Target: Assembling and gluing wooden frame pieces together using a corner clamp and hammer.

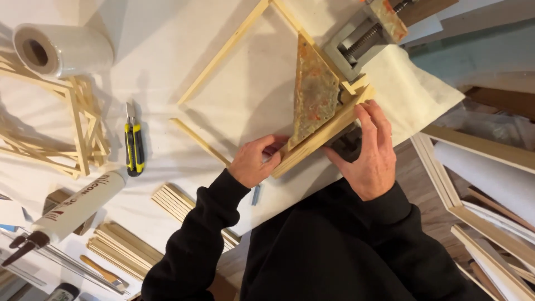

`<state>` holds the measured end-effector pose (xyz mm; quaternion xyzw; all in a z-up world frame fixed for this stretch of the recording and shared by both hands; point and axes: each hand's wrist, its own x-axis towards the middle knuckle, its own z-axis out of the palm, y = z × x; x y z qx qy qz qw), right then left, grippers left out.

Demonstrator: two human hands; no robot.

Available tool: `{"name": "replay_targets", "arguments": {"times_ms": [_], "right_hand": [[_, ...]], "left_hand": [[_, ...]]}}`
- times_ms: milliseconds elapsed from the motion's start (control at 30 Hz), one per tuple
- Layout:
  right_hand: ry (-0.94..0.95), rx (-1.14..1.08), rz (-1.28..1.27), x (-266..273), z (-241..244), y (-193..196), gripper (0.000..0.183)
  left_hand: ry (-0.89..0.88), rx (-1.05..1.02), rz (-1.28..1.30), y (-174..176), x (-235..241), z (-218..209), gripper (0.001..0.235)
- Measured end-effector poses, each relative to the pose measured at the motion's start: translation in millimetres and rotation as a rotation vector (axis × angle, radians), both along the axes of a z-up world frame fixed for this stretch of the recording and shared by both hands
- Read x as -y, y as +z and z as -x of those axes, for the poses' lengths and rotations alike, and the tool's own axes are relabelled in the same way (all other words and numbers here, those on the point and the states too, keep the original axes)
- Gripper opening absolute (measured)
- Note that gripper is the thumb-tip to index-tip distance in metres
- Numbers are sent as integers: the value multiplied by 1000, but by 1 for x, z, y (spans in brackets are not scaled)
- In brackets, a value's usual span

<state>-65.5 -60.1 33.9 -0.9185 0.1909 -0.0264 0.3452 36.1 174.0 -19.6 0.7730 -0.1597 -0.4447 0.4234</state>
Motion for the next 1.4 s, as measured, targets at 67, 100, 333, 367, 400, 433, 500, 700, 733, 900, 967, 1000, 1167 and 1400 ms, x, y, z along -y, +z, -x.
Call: {"name": "replay_targets", "arguments": {"times_ms": [67,100,333,367,400,433,500,700,733,900,967,1000,1167,1400], "right_hand": [[-32,-16,-41,1,-2,-2,94],[-16,18,-33,1,-1,-5,94],[-23,16,-66,-2,0,-5,79],[-26,15,-67,-3,1,-6,79],[-22,29,-58,-3,2,-8,77],[-18,40,-48,-4,4,-8,74],[-12,50,-43,-3,2,-7,74],[-12,76,-40,-2,2,-10,72],[-9,81,-37,-2,2,-10,71],[3,88,-45,-1,2,-9,69],[8,87,-54,-1,3,-9,68],[4,79,-53,-1,3,-9,67],[10,78,-52,0,3,-9,67],[11,78,-57,1,2,-6,66]], "left_hand": [[-16,-98,13,-8,-2,-2,37],[6,-138,9,-11,-3,-2,37],[58,-211,-26,-5,1,-5,35],[55,-211,-27,-5,1,-5,35],[65,-213,-23,-5,2,-5,35],[74,-219,-18,-5,2,-5,35],[77,-221,-16,-6,2,-4,35],[79,-210,-19,-7,4,-5,34],[78,-207,-27,-6,4,-4,34],[75,-193,-26,-9,6,-4,34],[80,-198,-19,-9,8,-4,33],[84,-202,-19,-8,9,-4,34],[96,-209,-5,-9,7,-4,34],[26,-254,-7,-3,-9,-10,44]]}}
